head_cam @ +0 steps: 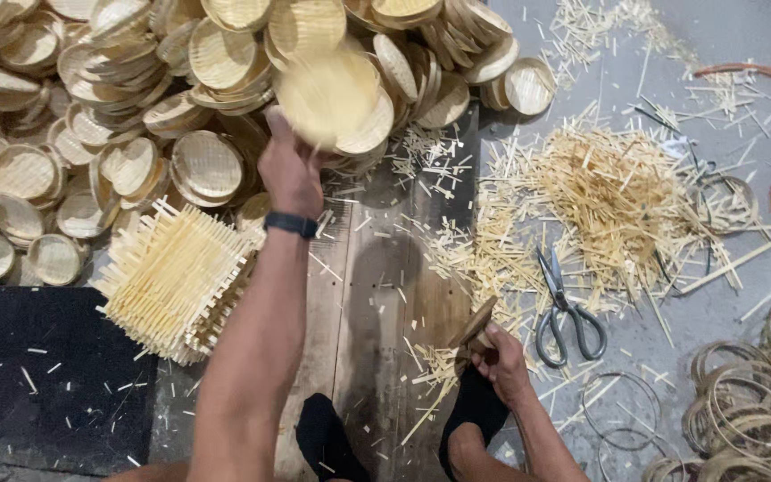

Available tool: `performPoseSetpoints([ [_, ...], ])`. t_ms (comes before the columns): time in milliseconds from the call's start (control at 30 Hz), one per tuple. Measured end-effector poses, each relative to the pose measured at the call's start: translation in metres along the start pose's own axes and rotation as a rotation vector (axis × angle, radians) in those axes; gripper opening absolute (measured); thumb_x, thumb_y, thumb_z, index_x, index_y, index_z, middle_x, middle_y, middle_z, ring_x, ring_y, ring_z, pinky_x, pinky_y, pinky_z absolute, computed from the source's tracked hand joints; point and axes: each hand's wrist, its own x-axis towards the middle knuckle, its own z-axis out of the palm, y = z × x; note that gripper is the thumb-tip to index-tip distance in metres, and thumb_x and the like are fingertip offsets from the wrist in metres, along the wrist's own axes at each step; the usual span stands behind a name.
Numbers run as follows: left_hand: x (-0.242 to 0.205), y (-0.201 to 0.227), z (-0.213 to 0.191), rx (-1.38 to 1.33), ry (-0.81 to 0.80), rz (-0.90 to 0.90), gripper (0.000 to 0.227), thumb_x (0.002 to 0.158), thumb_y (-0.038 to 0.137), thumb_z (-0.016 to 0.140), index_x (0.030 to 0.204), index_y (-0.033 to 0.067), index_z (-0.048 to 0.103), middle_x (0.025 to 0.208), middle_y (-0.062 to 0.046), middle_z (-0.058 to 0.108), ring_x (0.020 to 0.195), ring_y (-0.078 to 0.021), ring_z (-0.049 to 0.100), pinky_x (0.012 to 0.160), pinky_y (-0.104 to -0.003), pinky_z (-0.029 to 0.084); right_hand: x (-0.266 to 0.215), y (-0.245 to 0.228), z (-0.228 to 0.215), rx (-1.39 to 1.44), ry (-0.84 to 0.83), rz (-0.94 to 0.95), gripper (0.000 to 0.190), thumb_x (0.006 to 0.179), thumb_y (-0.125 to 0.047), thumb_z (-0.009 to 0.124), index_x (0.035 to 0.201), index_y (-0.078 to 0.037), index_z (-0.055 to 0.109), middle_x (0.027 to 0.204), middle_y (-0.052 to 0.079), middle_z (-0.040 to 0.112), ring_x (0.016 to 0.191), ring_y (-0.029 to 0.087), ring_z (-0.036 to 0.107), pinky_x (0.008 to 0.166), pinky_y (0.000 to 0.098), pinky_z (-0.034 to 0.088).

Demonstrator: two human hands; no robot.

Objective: The person sits on the floor and repeatedly assembles small bamboo baskets. They pick up a woven bamboo base and a circular bamboo ring, fit the ring onto the base, and use shears to trim the protruding bamboo strips flush with the ring. The finished baskets are placed in a stack to the left.

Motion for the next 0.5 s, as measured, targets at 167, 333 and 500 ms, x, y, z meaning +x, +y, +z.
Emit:
performPoseSetpoints([
  [167, -0.043, -0.02, -0.001, 0.4, -0.203, 0.062, 0.035, 0.101, 0.035, 0.051, 0.102, 0.0097, 0.074, 0.091, -0.007, 0.08, 0.074, -0.0154, 0.077, 0.068, -0.032, 0.064, 0.003, 0.014, 0.011, 0.031, -0.087, -0.004, 0.041, 0.097, -0.047, 0.057, 0.097, -0.006, 0.064, 0.069, 0.006, 0.061, 0.049, 0.01, 0.048, 0.04, 0.024, 0.032],
  [333, -0.175, -0.172, -0.056, 0.914, -0.349, -0.872, 0.07, 0.106, 0.06, 0.05, 0.114, -0.0057, 0.072, 0.112, -0.022, 0.072, 0.105, -0.0313, 0.067, 0.086, -0.049, 0.056, 0.002, -0.002, 0.029, 0.118, -0.23, -0.007, 0.047, 0.088, -0.049, 0.054, 0.12, -0.014, 0.06, 0.111, 0.005, 0.067, 0.098, 0.017, 0.069, 0.077, 0.0343, 0.063],
  [500, -0.22, -0.247, -0.105, 0.316, -0.169, -0.498, 0.051, 0.084, 0.029, 0.076, 0.125, 0.0004, 0.067, 0.117, -0.021, 0.074, 0.103, -0.03, 0.068, 0.088, -0.046, 0.057, 0.019, -0.006, 0.037, -0.166, -0.159, -0.014, 0.06, 0.097, -0.051, 0.052, 0.13, -0.003, 0.064, 0.123, 0.012, 0.07, 0.11, 0.022, 0.068, 0.088, 0.0355, 0.059],
])
